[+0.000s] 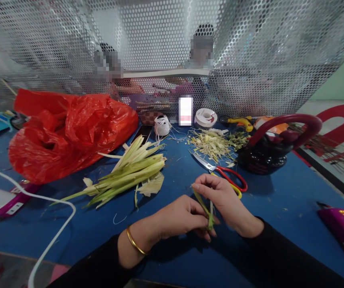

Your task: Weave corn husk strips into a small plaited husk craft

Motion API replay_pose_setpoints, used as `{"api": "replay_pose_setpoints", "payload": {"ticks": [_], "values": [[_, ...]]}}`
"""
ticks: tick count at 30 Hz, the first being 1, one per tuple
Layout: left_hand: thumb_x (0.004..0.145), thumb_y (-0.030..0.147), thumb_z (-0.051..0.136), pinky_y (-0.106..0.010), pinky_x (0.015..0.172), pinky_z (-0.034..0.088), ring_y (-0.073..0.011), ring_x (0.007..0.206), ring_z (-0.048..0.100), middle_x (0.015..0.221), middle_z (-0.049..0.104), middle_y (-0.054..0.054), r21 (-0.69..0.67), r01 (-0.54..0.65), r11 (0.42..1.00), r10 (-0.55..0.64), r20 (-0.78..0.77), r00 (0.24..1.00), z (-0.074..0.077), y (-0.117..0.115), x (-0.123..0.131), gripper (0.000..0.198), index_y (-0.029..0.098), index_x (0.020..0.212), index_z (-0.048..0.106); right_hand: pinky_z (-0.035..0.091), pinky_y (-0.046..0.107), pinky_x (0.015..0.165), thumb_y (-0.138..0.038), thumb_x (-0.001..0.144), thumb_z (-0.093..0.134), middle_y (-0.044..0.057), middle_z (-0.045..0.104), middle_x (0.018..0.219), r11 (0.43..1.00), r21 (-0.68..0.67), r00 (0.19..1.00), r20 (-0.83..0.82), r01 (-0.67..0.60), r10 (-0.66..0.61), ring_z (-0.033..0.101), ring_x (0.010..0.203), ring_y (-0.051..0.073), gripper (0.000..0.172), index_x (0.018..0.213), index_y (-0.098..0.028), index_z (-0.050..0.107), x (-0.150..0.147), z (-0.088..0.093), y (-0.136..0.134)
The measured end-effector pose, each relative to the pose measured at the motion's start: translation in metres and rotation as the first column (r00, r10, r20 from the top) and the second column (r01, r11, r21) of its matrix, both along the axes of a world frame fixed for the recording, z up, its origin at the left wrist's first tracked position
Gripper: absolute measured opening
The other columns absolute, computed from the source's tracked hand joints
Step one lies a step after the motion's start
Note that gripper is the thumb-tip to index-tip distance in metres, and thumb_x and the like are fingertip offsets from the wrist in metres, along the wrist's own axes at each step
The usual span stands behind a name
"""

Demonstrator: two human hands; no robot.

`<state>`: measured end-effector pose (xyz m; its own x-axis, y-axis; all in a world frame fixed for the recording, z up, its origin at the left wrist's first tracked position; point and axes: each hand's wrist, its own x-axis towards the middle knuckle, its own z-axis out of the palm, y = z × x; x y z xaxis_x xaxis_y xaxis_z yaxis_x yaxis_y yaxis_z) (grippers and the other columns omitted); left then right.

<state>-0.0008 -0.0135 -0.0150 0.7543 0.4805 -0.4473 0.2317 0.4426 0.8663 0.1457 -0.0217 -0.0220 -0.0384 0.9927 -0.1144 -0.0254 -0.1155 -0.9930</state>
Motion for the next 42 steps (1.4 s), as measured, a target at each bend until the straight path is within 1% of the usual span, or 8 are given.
{"api": "replay_pose_setpoints", "payload": {"ticks": [9, 14, 17, 24, 31, 34, 38, 42], "values": [[0.073, 0.044, 0.065, -0.027, 0.060, 0.052, -0.0127, 0.053, 0.061, 0.065, 0.070, -0.008, -0.142, -0.051, 0.989, 0.060, 0.053, 0.997, -0.008, 0.001, 0.001, 0.034, 0.010, 0.073, 0.073, 0.029, 0.023, 0.047, -0.045, 0.073, 0.071, -0.006, 0.045, 0.054, 0.999, -0.046, 1.000, 0.004, 0.015, -0.015, 0.037, 0.051, 0.009, 0.032, 0.068, -0.017, 0.058, -0.006, -0.001, 0.000], [0.076, 0.048, 0.066, -0.025, 0.061, 0.051, -0.0111, 0.053, 0.061, 0.071, 0.071, -0.008, -0.100, -0.181, 0.978, 0.191, 0.093, 0.977, -0.004, 0.006, -0.003, 0.040, 0.010, 0.086, 0.075, 0.034, 0.021, 0.044, -0.054, 0.080, 0.065, -0.004, 0.052, 0.063, 0.999, -0.040, 0.988, -0.152, -0.010, 0.003, 0.044, 0.054, 0.010, 0.036, 0.084, -0.018, 0.065, 0.004, 0.008, 0.000], [0.078, 0.049, 0.065, -0.024, 0.060, 0.050, -0.0103, 0.053, 0.060, 0.073, 0.072, -0.009, -0.058, -0.275, 0.960, 0.280, 0.137, 0.950, -0.002, 0.012, -0.007, 0.041, 0.010, 0.088, 0.074, 0.041, 0.022, 0.048, -0.047, 0.078, 0.070, -0.003, 0.052, 0.062, 0.996, -0.017, 0.981, -0.177, -0.086, 0.081, 0.047, 0.056, 0.010, 0.031, 0.074, -0.017, 0.064, 0.009, 0.011, 0.000], [0.081, 0.050, 0.061, -0.021, 0.056, 0.048, -0.0097, 0.049, 0.058, 0.064, 0.069, -0.007, -0.009, -0.248, 0.969, 0.248, 0.109, 0.963, -0.004, 0.013, -0.006, 0.042, 0.010, 0.078, 0.072, 0.043, 0.024, 0.044, -0.048, 0.076, 0.071, -0.003, 0.054, 0.058, 0.989, -0.036, 0.979, -0.150, -0.142, 0.136, 0.049, 0.050, 0.011, 0.032, 0.072, -0.018, 0.061, 0.005, 0.012, -0.002], [0.081, 0.058, 0.057, -0.023, 0.053, 0.049, -0.0079, 0.042, 0.045, 0.047, 0.051, 0.001, 0.091, -0.340, 0.936, 0.329, 0.111, 0.938, 0.002, 0.011, -0.004, 0.051, 0.013, 0.061, 0.066, 0.045, 0.028, 0.063, -0.041, 0.088, 0.057, 0.000, 0.056, 0.065, 0.949, 0.227, 0.964, 0.099, 0.218, -0.245, 0.053, 0.063, 0.016, 0.025, 0.071, -0.022, 0.054, 0.005, 0.006, -0.005], [0.080, 0.061, 0.056, -0.021, 0.047, 0.043, -0.0080, 0.042, 0.042, 0.045, 0.045, 0.003, 0.153, -0.343, 0.927, 0.332, 0.091, 0.939, 0.000, 0.010, -0.003, 0.053, 0.013, 0.058, 0.065, 0.040, 0.028, 0.058, -0.038, 0.095, 0.045, -0.001, 0.052, 0.064, 0.932, 0.312, 0.910, 0.303, 0.186, -0.283, 0.049, 0.059, 0.016, 0.026, 0.074, -0.023, 0.048, 0.004, 0.001, -0.008], [0.081, 0.057, 0.057, -0.020, 0.044, 0.035, -0.0070, 0.043, 0.040, 0.055, 0.055, 0.001, 0.261, -0.373, 0.890, 0.371, 0.059, 0.927, -0.004, 0.008, -0.001, 0.048, 0.012, 0.083, 0.073, 0.035, 0.030, 0.058, -0.034, 0.098, 0.036, 0.000, 0.052, 0.067, 0.925, 0.373, 0.769, 0.567, 0.080, -0.295, 0.047, 0.059, 0.017, 0.024, 0.079, -0.023, 0.046, 0.003, -0.002, -0.010], [0.085, 0.052, 0.053, -0.021, 0.044, 0.029, -0.0076, 0.044, 0.039, 0.054, 0.054, 0.001, 0.393, -0.389, 0.833, 0.410, 0.033, 0.912, -0.004, 0.006, -0.002, 0.046, 0.012, 0.090, 0.075, 0.034, 0.029, 0.057, -0.032, 0.097, 0.036, -0.001, 0.050, 0.064, 0.930, 0.366, 0.718, 0.639, 0.032, -0.276, 0.046, 0.057, 0.017, 0.021, 0.081, -0.023, 0.046, 0.003, -0.001, -0.009]]}}
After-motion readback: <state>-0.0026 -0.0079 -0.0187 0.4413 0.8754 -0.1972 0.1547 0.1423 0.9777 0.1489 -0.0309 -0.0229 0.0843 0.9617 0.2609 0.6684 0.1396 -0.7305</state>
